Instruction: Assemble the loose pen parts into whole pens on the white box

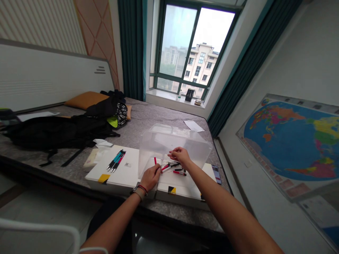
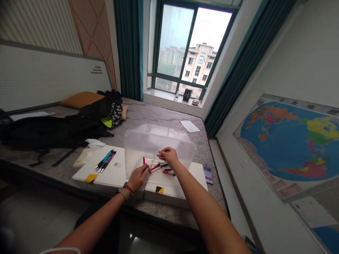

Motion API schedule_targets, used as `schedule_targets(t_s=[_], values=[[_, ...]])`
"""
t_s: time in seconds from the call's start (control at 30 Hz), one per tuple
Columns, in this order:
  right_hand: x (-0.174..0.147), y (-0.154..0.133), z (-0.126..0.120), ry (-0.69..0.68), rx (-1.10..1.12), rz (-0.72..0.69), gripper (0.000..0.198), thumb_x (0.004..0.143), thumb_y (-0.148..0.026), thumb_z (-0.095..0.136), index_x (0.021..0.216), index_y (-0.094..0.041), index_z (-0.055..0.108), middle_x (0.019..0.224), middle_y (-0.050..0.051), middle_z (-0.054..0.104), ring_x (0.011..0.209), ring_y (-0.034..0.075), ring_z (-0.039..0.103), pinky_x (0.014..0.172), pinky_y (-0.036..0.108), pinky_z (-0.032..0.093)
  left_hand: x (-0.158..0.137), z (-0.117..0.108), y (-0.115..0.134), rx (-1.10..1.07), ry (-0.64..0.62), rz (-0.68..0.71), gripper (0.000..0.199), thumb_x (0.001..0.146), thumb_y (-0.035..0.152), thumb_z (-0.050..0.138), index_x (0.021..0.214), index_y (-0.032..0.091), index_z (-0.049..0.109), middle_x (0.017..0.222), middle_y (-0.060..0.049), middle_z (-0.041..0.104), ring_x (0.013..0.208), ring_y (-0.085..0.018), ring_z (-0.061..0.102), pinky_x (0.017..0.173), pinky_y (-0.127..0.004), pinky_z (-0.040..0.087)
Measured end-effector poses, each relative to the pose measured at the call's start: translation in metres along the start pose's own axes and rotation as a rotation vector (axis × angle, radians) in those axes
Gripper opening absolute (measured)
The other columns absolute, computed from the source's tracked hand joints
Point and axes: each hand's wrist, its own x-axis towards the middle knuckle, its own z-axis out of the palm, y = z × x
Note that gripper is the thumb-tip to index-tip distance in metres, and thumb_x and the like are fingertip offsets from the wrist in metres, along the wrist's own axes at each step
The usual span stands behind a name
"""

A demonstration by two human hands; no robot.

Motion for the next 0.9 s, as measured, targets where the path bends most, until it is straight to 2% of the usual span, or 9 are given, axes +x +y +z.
schedule_targets(t_s=[0.17, 0.27, 0.37, 0.5, 0.57, 0.67, 0.77, 0.9], values=[[0.002, -0.001, -0.01, 0.055, -0.037, 0.078, 0.021, 0.077, -0.025, 0.066, 0.091, -0.017, 0.053, 0.059, -0.003, 0.058, 0.054, 0.01, 0.061, 0.061, 0.026, 0.057, 0.0, 0.002, -0.001, -0.002, 0.003, -0.014, 0.031, 0.092, 0.035, 0.031, 0.078, 0.021, 0.056, 0.071, -0.001, 0.063, 0.07, -0.017, 0.059, 0.065, -0.025, 0.038], [0.003, 0.004, -0.015, 0.074, -0.163, 0.097, 0.021, 0.069, -0.019, 0.073, 0.082, -0.014, 0.058, 0.05, -0.005, 0.053, 0.045, 0.008, 0.055, 0.054, 0.023, 0.053, 0.001, 0.003, -0.003, -0.007, -0.001, -0.016, 0.032, 0.092, 0.036, 0.031, 0.078, 0.022, 0.056, 0.07, -0.001, 0.063, 0.068, -0.017, 0.059, 0.066, -0.025, 0.038], [0.005, 0.009, -0.022, 0.066, -0.314, 0.076, 0.014, 0.07, -0.02, 0.072, 0.07, -0.012, 0.059, 0.048, -0.003, 0.055, 0.047, 0.01, 0.057, 0.049, 0.019, 0.047, 0.001, 0.004, -0.006, -0.013, 0.001, -0.014, 0.032, 0.092, 0.036, 0.032, 0.077, 0.022, 0.056, 0.07, -0.001, 0.064, 0.067, -0.017, 0.06, 0.066, -0.025, 0.039], [0.005, 0.005, -0.029, 0.156, -0.572, -0.04, 0.022, 0.078, -0.032, 0.063, 0.071, -0.012, 0.063, 0.056, 0.003, 0.065, 0.055, 0.011, 0.061, 0.05, 0.017, 0.042, 0.0, 0.004, -0.007, -0.019, 0.008, -0.004, 0.03, 0.092, 0.034, 0.033, 0.077, 0.022, 0.056, 0.069, 0.0, 0.065, 0.066, -0.016, 0.06, 0.066, -0.024, 0.039], [0.005, 0.0, -0.03, 0.159, -0.666, -0.062, 0.024, 0.081, -0.034, 0.059, 0.075, -0.012, 0.066, 0.062, 0.005, 0.069, 0.059, 0.011, 0.061, 0.053, 0.018, 0.042, 0.0, 0.005, -0.008, -0.013, 0.021, 0.002, 0.03, 0.092, 0.034, 0.033, 0.078, 0.022, 0.056, 0.069, 0.0, 0.064, 0.066, -0.016, 0.06, 0.065, -0.024, 0.039], [0.003, -0.003, -0.026, 0.048, -0.598, 0.005, 0.023, 0.084, -0.031, 0.055, 0.087, -0.012, 0.067, 0.073, 0.007, 0.071, 0.065, 0.012, 0.062, 0.055, 0.018, 0.045, 0.0, 0.005, -0.008, -0.009, 0.035, 0.016, 0.029, 0.092, 0.034, 0.033, 0.079, 0.022, 0.056, 0.07, 0.0, 0.064, 0.067, -0.016, 0.059, 0.063, -0.024, 0.038], [0.0, 0.007, -0.017, -0.103, -0.458, 0.052, 0.022, 0.084, -0.027, 0.053, 0.096, -0.013, 0.067, 0.084, 0.007, 0.071, 0.065, 0.011, 0.062, 0.053, 0.019, 0.047, 0.0, 0.004, -0.008, -0.034, 0.039, 0.028, 0.029, 0.093, 0.033, 0.033, 0.08, 0.022, 0.056, 0.072, 0.0, 0.064, 0.068, -0.016, 0.059, 0.064, -0.024, 0.038], [-0.013, 0.044, 0.002, -0.133, -0.394, -0.053, 0.018, 0.081, -0.018, 0.053, 0.093, -0.016, 0.066, 0.086, 0.004, 0.069, 0.061, 0.01, 0.062, 0.05, 0.019, 0.048, 0.001, 0.003, -0.008, -0.082, 0.056, 0.045, 0.028, 0.093, 0.033, 0.033, 0.083, 0.021, 0.056, 0.074, -0.001, 0.064, 0.07, -0.016, 0.059, 0.066, -0.025, 0.04]])
